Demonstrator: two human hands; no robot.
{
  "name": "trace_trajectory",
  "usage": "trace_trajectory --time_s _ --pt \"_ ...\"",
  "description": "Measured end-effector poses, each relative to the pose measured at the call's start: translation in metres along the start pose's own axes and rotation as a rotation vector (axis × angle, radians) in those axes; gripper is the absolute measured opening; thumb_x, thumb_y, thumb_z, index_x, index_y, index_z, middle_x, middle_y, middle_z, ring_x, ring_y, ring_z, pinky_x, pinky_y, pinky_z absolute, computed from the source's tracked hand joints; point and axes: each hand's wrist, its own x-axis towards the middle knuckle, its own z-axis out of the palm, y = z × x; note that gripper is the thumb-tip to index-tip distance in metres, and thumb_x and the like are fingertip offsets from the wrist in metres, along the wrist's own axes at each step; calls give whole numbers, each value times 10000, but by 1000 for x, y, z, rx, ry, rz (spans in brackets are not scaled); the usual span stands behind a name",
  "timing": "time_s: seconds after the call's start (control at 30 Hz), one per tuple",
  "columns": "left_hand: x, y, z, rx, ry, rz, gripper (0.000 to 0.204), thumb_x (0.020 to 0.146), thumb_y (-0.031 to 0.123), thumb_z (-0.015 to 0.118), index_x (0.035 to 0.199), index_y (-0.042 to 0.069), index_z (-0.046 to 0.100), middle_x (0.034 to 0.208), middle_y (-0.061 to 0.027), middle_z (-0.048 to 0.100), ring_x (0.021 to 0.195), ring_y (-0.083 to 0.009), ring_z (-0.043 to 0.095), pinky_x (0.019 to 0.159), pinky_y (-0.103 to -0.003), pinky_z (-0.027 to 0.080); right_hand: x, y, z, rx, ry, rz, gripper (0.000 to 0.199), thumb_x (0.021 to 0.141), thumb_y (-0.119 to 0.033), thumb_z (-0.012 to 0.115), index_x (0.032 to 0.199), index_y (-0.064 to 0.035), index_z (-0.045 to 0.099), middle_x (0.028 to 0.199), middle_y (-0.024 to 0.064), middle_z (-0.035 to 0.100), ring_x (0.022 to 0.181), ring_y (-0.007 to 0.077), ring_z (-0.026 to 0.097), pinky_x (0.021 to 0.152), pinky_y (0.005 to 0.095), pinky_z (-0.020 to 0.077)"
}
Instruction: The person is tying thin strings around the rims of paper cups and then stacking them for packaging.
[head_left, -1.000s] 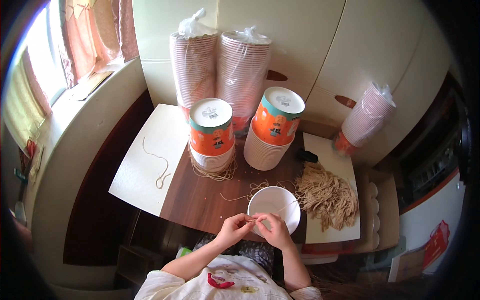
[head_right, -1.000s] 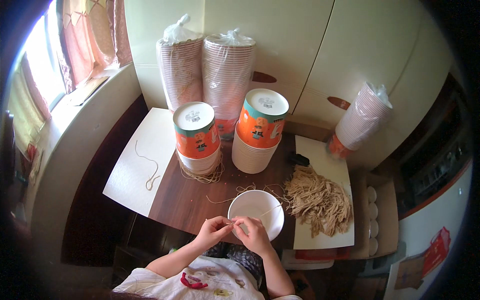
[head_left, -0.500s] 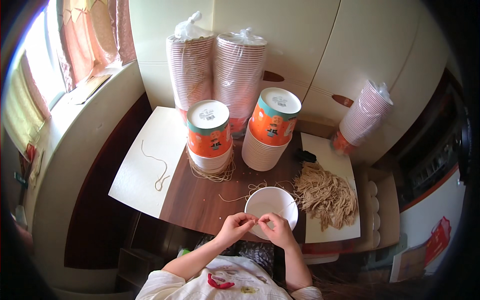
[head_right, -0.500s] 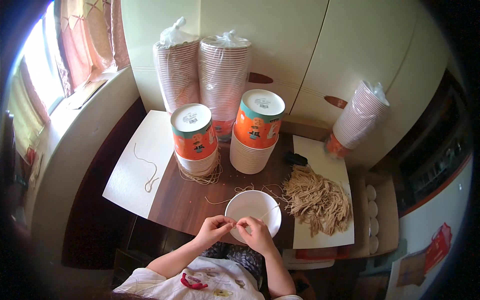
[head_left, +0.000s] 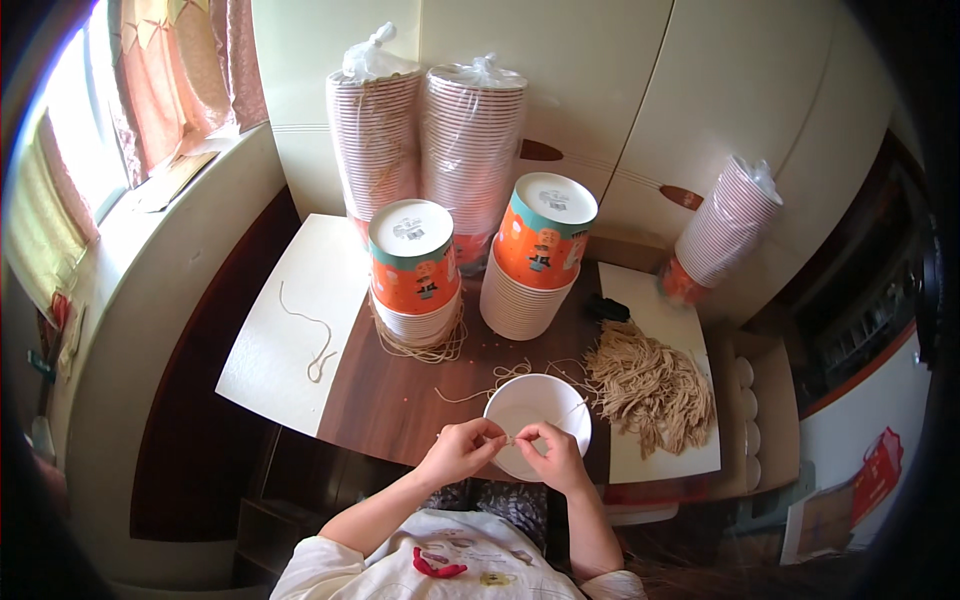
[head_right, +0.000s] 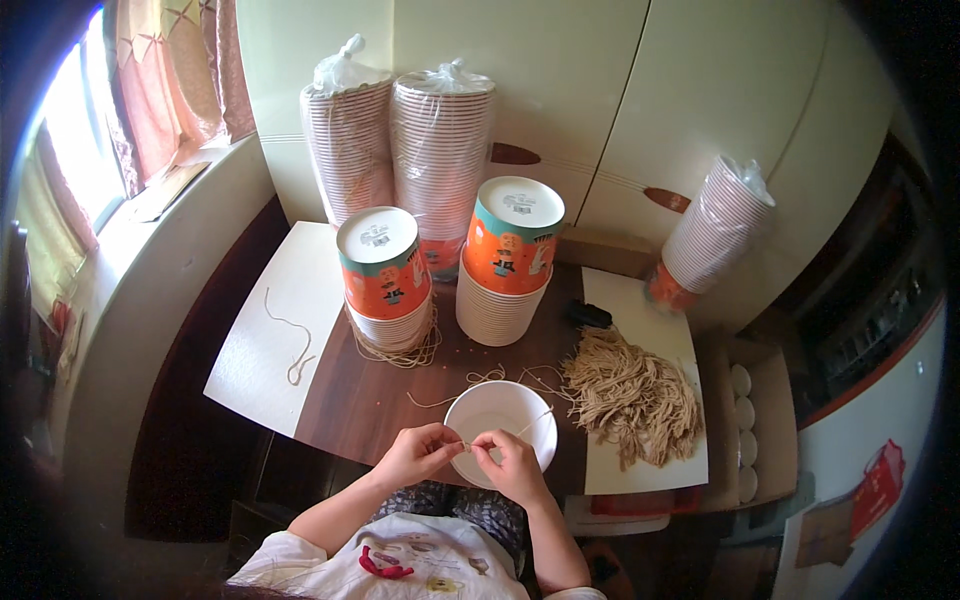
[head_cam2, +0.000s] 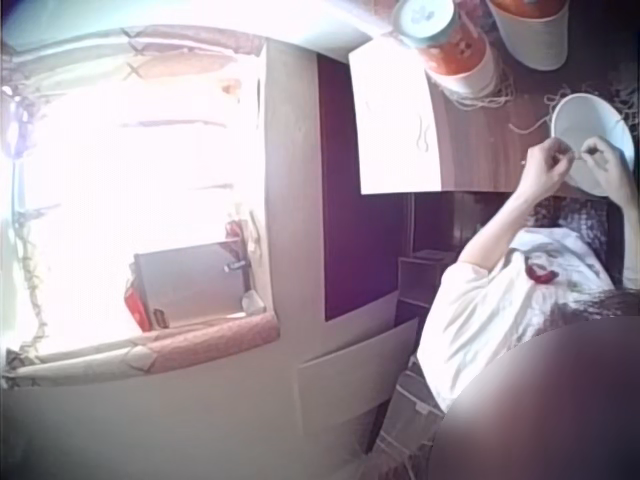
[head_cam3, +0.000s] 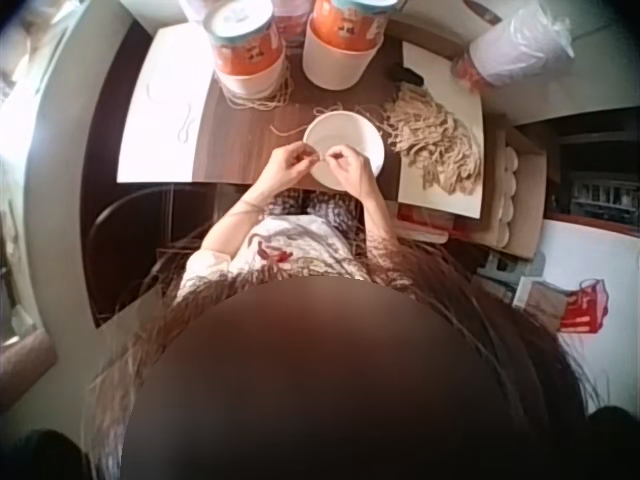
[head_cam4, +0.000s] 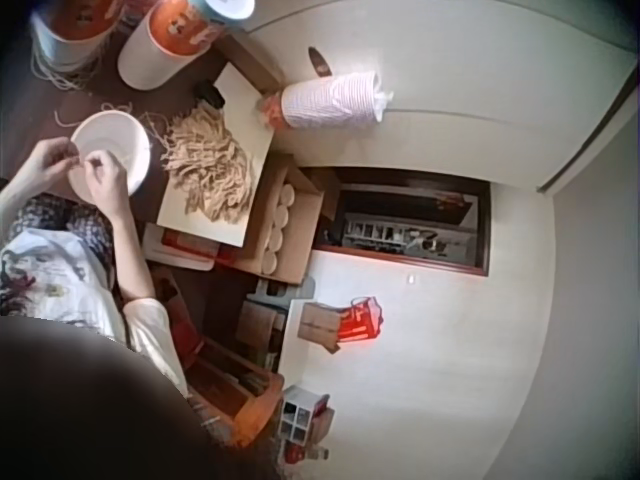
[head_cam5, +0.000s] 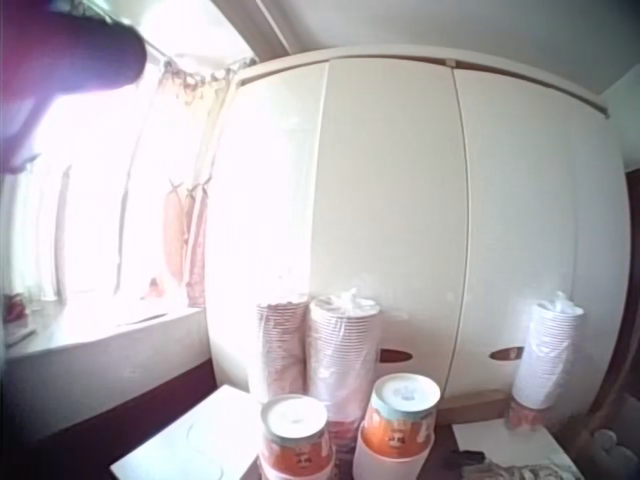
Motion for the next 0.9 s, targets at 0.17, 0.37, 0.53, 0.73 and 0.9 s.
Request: trace_trajectory --time_s 0.17,0.37,0.53,0.73,0.9 --pt "4 3 -4 -12 10 35 139 827 117 594 881 -12 594 655 9 560 565 -25 452 503 -196 388 1 -6 -1 4 2 -9 73 776 -28 594 835 -10 555 758 93 608 699 185 611 626 265 477" --pt "5 5 -4 -34 -34 20 146 829 112 592 908 -9 570 729 4 580 619 -27 479 538 -194 405 0 -9 -2 -6 25 -32 72 775 -26 595 832 -11 554 757 96 606 700 194 610 624 270 476" --pt "4 -7 -2 -150 -87 -56 141 840 113 579 917 0 542 781 -1 591 670 -36 506 577 -189 418 0 -8 -2 -5 42 -45 77 775 -31 599 832 -10 551 757 97 606 703 198 610 620 276 475" --pt "5 -11 -1 -306 -178 -107 122 866 108 544 906 -7 544 814 -10 584 715 -46 507 633 -183 419 -1 -10 -1 4 47 -51 78 776 -33 601 832 -11 551 751 96 605 699 201 608 620 279 473" --pt "6 -11 4 -334 -97 -62 140 847 122 566 889 -11 578 749 23 550 690 -32 476 612 -187 415 -1 -9 0 -3 43 -41 79 775 -35 603 831 -14 551 751 95 603 695 203 606 618 278 471"
